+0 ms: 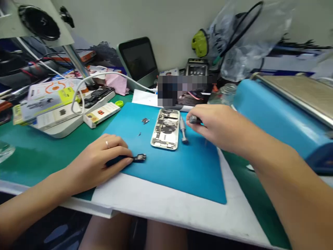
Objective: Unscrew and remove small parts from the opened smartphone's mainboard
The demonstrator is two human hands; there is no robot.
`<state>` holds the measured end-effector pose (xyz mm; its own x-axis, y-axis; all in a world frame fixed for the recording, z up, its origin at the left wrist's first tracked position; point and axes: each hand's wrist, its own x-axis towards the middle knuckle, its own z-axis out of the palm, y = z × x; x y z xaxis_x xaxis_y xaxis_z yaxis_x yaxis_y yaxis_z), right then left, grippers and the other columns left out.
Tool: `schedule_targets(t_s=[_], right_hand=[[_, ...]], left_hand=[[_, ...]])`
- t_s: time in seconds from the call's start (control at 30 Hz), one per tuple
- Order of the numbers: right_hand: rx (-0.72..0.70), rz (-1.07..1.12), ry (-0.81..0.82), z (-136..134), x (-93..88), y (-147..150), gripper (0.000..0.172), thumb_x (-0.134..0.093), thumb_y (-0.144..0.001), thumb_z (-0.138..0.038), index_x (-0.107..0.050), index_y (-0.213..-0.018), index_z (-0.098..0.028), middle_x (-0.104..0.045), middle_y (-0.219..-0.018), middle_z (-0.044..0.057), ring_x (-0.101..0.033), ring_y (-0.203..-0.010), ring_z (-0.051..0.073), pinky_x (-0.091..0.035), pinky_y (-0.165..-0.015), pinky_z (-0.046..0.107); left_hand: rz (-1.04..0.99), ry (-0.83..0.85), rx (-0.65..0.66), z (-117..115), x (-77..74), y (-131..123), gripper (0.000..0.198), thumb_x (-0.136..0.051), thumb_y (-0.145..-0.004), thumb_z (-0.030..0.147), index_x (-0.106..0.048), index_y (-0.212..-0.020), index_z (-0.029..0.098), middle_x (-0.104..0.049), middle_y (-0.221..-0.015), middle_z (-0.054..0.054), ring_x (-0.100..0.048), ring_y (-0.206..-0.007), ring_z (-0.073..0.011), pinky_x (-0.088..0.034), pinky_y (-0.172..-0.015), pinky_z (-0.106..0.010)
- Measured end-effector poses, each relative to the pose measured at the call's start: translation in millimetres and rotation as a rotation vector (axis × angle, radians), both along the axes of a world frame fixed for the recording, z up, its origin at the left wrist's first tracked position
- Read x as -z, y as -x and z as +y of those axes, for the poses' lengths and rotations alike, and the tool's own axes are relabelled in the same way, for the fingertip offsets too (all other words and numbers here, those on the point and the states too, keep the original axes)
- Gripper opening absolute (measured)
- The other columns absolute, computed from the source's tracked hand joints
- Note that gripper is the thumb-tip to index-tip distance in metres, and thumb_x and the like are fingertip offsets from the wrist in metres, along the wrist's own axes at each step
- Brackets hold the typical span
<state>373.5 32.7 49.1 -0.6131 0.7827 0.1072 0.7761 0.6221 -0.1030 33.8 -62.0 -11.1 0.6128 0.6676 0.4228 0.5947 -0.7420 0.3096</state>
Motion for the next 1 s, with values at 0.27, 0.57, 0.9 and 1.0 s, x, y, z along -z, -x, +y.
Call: schedule_targets(t_s=[0.27,0.57,0.9,1.0], right_hand=[[0.071,-0.153,0.206,15.2,4.0,-15.1,0.031,-0.052,-0.097,-0.041,-0.071,-0.081,-0.022,-0.074,-0.079,0.007,-0.062,-0.066,0.022,-0.037,-0.056,0.032],[0.109,-0.096,0.153,14.5,0.6,-14.3,0.023,-0.055,-0.093,-0.029,-0.074,-0.085,-0.022,-0.076,-0.082,0.006,-0.065,-0.068,0.021,-0.036,-0.057,0.031],[-0.042,0.122,-0.077,-0.7,6.0,-0.2,0.026,-0.052,-0.101,-0.027,-0.074,-0.112,-0.019,-0.084,-0.107,0.009,-0.076,-0.089,0.025,-0.048,-0.069,0.032],[-0.157,0.176,-0.122,-10.8,11.8,9.4,0.023,-0.055,-0.099,-0.020,-0.074,-0.113,-0.020,-0.084,-0.109,0.009,-0.076,-0.094,0.025,-0.049,-0.072,0.032]], left_hand=[[0.007,0.003,0.004,0.5,0.5,-0.9,0.014,-0.058,-0.110,0.014,-0.071,-0.107,0.018,-0.070,-0.097,-0.001,-0.065,-0.087,-0.0160,-0.045,-0.084,-0.031],[0.076,-0.005,0.011,1.3,-3.1,-1.2,0.020,-0.052,-0.112,0.017,-0.070,-0.107,0.019,-0.071,-0.098,-0.003,-0.067,-0.086,-0.0171,-0.049,-0.081,-0.031],[0.279,-0.130,0.013,5.0,-9.0,-19.0,0.036,-0.043,-0.116,0.031,-0.065,-0.090,0.020,-0.065,-0.084,-0.004,-0.062,-0.070,-0.0224,-0.042,-0.064,-0.037],[0.309,-0.163,0.032,8.3,-7.9,-21.3,0.041,-0.037,-0.117,0.029,-0.062,-0.085,0.021,-0.063,-0.079,-0.003,-0.058,-0.066,-0.0228,-0.039,-0.063,-0.037]])
